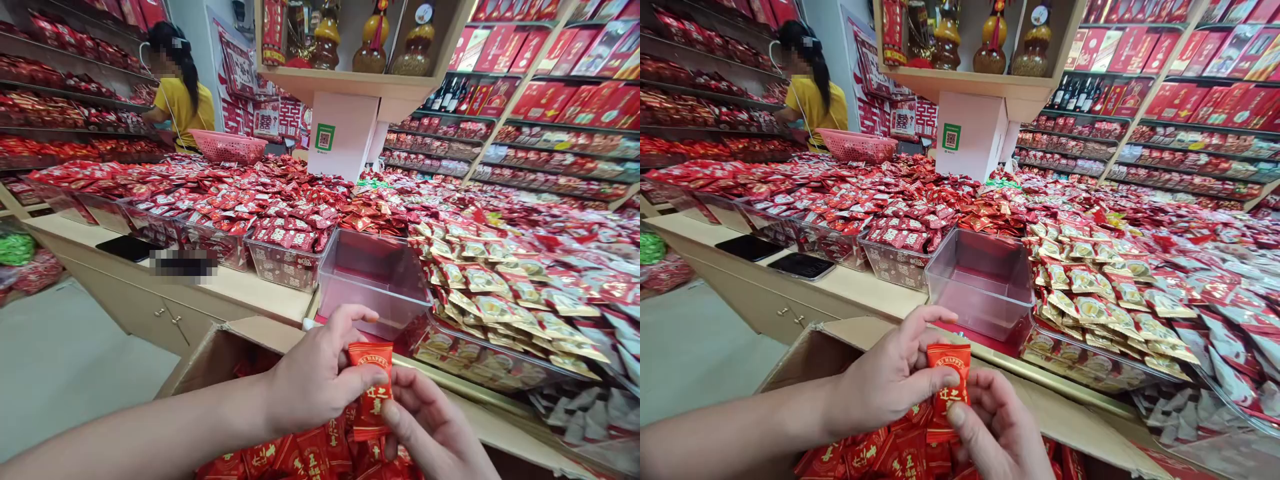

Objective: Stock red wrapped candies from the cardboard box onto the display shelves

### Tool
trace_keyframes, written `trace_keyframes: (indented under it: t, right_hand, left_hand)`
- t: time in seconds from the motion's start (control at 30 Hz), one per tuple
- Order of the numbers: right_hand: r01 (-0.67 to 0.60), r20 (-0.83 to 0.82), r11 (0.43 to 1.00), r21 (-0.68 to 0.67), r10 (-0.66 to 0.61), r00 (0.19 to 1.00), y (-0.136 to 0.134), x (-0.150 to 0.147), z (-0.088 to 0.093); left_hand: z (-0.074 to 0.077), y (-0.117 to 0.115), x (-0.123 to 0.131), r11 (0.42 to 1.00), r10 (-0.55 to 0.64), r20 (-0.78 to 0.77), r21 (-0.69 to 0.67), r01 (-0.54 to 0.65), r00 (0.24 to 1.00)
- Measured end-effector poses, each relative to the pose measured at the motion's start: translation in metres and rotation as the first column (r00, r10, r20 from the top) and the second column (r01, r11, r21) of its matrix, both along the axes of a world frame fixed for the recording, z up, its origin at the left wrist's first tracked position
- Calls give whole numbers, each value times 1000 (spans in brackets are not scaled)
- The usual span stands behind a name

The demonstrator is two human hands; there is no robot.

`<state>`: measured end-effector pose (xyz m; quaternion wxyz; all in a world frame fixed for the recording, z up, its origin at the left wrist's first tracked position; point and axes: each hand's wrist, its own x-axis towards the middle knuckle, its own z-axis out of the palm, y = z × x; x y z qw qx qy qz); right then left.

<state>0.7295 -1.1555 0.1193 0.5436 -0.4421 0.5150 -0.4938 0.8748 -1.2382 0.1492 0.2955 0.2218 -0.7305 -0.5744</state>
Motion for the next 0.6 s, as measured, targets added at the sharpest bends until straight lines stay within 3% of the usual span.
trace_keyframes:
  t: [0.17,0.27,0.33,0.4,0.47,0.53,0.6]
  right_hand:
    - [35,-28,999,39,-34,999,-8,4,14]
    - [26,-170,999,-31,-31,985,-17,-7,40]
    - [55,-283,985,-165,-101,954,-36,-20,63]
    - [114,-323,962,-249,-194,926,-66,-34,80]
    - [161,-320,974,-158,-205,925,-105,-44,85]
    - [188,-327,976,109,-143,934,-145,-48,76]
    - [189,-374,931,312,-62,925,-179,-46,59]
  left_hand:
    - [7,-2,-4,999,-1,-25,48,2,1000]
    - [18,-11,14,991,74,-72,-108,-82,995]
    - [22,-24,35,910,202,-37,-361,-201,979]
    - [19,-42,59,771,367,66,-580,-264,928]
    - [10,-58,78,710,484,199,-658,-250,852]
    - [-1,-69,90,738,503,311,-641,-212,807]
    - [-10,-72,95,769,480,355,-610,-191,802]
